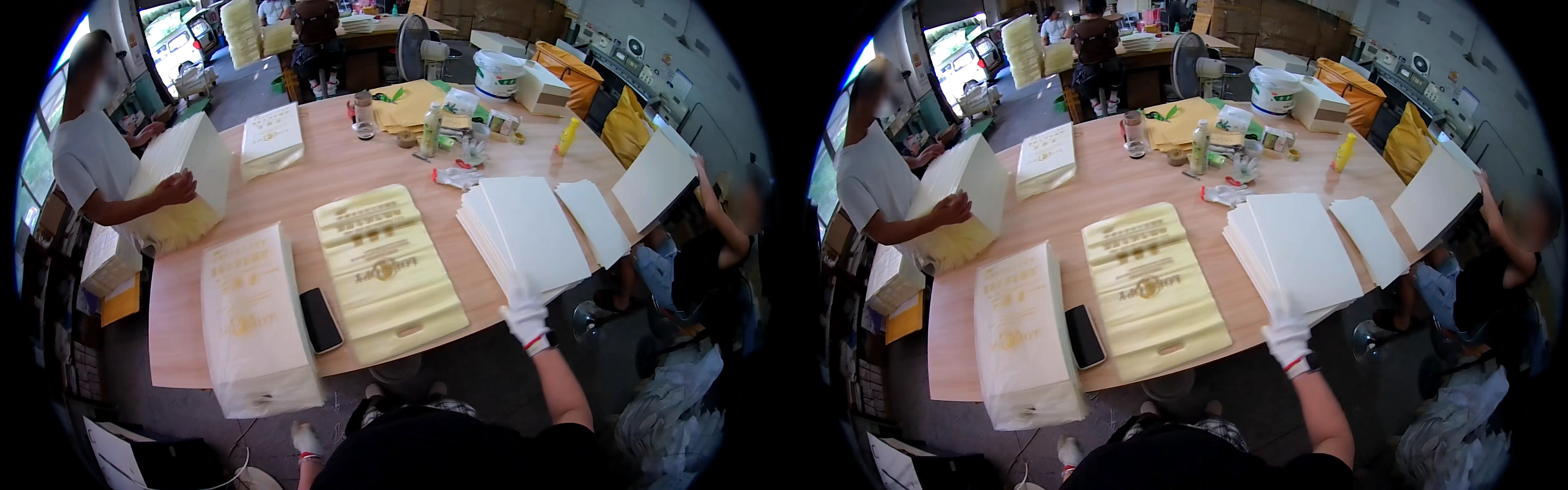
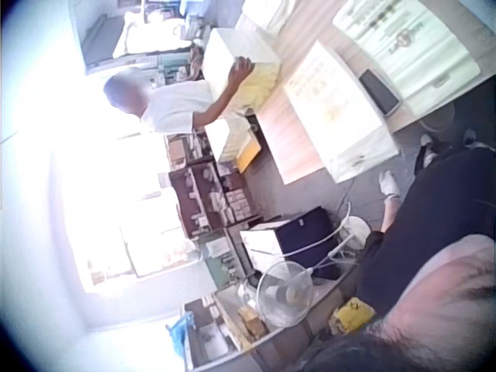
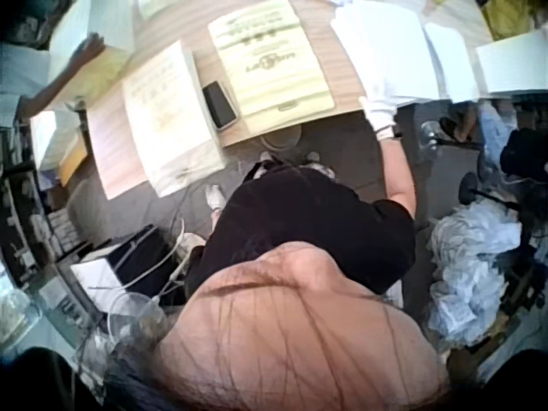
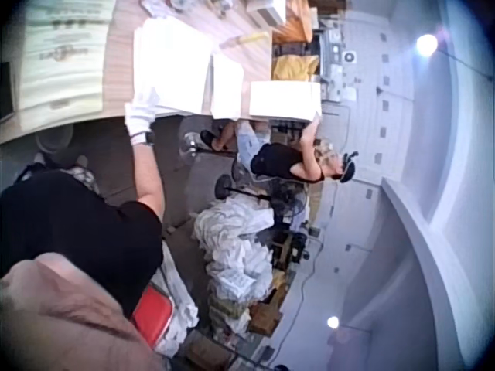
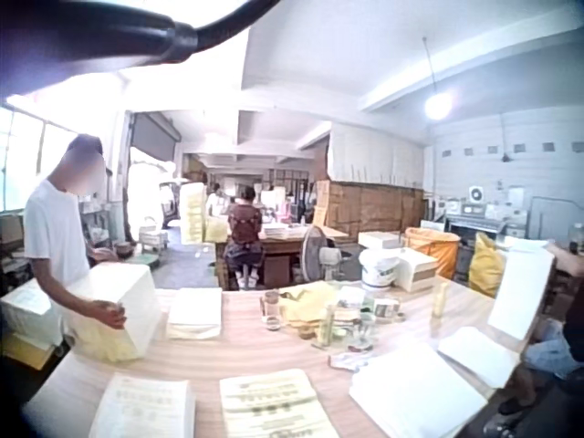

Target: The person places a white book into a translucent plastic bag and then inserts the bagged book into a white cardboard box. This process is repeated multiple times with several books and boxes on a large table.

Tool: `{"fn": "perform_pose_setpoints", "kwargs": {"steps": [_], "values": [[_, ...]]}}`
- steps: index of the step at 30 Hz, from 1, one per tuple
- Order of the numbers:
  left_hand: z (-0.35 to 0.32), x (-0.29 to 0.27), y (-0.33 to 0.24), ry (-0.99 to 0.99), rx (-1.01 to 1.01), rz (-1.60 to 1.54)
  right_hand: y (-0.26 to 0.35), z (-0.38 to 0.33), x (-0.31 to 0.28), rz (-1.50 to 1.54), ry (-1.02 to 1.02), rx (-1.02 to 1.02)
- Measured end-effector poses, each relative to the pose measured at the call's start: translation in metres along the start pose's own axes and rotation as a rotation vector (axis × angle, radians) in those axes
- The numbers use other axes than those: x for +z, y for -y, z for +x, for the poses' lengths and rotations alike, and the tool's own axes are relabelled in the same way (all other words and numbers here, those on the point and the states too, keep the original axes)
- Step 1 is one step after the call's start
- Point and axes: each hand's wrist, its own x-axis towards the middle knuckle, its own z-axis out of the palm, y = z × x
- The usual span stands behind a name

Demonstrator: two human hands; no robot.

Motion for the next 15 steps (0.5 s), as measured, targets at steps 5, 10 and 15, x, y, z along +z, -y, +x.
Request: {"fn": "perform_pose_setpoints", "kwargs": {"steps": [5,10,15], "values": [[-0.091,0.091,-0.116,0.697,1.221,0.488,-0.107,0.014,0.022,0.311,0.059,0.133],[-0.163,0.193,-0.187,1.032,1.198,0.553,-0.134,0.018,0.04,0.398,-0.269,0.115],[-0.235,0.276,-0.203,1.674,-0.366,-0.23,-0.019,-0.027,-0.043,0.281,-0.3,-0.278]]}}
